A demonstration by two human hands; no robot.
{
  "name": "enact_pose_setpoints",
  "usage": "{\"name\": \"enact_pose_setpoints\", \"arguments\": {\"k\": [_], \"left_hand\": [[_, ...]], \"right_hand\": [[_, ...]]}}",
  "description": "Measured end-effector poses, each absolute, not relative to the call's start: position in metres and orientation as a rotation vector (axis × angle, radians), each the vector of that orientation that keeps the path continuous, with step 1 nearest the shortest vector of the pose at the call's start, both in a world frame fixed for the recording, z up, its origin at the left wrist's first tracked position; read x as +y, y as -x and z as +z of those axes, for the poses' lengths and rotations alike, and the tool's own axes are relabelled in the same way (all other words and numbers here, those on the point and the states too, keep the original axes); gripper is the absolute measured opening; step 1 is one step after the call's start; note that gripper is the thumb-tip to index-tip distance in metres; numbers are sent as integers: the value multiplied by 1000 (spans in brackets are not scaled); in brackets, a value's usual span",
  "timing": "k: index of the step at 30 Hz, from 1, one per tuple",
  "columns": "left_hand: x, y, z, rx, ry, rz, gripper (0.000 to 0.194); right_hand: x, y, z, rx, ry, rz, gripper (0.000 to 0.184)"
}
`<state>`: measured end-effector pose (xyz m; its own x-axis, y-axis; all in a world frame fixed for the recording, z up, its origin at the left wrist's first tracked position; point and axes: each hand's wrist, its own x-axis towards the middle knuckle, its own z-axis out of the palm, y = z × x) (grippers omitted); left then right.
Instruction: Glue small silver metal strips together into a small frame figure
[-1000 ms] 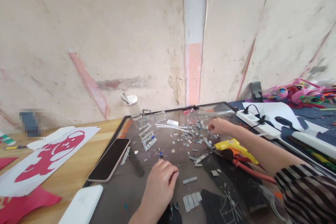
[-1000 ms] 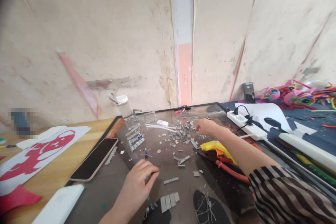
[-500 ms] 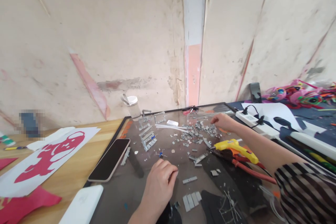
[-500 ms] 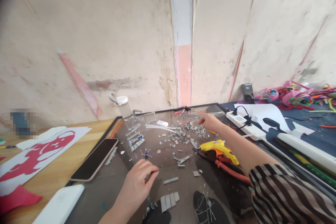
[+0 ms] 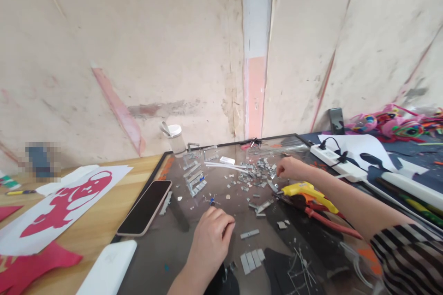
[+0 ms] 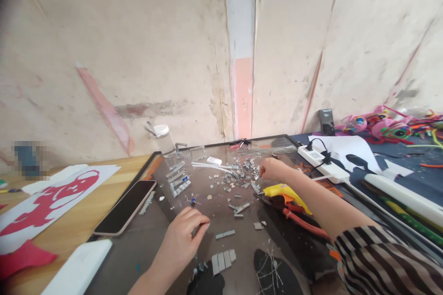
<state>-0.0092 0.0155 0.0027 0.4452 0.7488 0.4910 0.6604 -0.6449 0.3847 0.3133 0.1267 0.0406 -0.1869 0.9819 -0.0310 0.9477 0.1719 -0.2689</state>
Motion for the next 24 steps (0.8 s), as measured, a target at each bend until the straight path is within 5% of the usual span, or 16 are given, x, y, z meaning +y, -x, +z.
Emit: {"name": "enact_pose_setpoints", "arguments": {"k": [13, 20, 24], "left_hand": [[14, 8, 5, 1257, -2562, 979, 17], [11, 8, 10, 1252, -2563, 964, 17], [10, 7, 11, 1235, -2559, 984, 18]], "right_hand": [[114, -245, 45, -2519, 1901, 155, 17], [117, -234, 35, -2487, 1920, 222, 30], [119, -244, 38, -2350, 1860, 326, 15]]}}
